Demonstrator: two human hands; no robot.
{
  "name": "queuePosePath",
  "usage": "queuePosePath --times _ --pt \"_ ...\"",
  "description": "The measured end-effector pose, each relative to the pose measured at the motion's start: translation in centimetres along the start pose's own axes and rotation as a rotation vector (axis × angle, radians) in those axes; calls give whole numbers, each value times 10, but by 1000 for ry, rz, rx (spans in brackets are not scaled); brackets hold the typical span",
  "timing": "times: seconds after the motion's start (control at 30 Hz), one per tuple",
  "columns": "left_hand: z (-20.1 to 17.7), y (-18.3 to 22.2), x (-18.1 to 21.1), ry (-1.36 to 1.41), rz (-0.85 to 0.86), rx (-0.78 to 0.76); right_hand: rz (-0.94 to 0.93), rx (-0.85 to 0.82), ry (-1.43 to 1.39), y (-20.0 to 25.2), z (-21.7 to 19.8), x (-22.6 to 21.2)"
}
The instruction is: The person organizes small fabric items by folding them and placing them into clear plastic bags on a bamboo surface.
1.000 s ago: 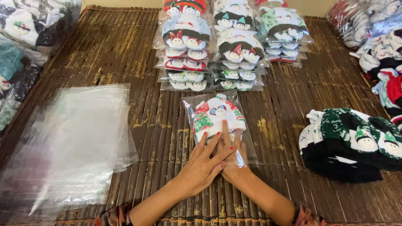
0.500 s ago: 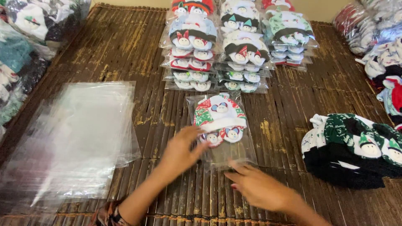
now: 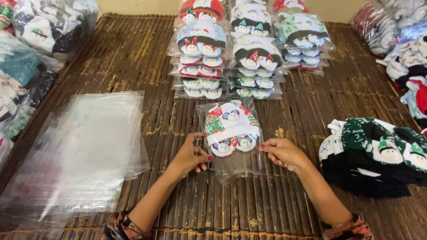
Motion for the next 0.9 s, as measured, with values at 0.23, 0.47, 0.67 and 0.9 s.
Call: queuePosePath --times 0.23,0.47,0.67,0.9 --pt "-13 -7 -10 -124 8 -56 27 -16 -88 11 -23 8" --pt "0 3 -15 -88 -117 -128 55 -37 -62 17 -19 0" --pt "3 -7 -26 -4 -147 -136 54 -78 -180 -12 -30 16" --pt "-13 -16 21 35 73 -72 -244 -7 -346 5 -29 -39"
Point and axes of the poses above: each hand's wrist, its own y-axis away from the middle knuckle, its own z-axis out of the palm, x = y × z, the point moved 10 cm from there along -y, towards the middle knuckle, and after that the axes turned 9 degrees about -y, right-handed, at the moved point
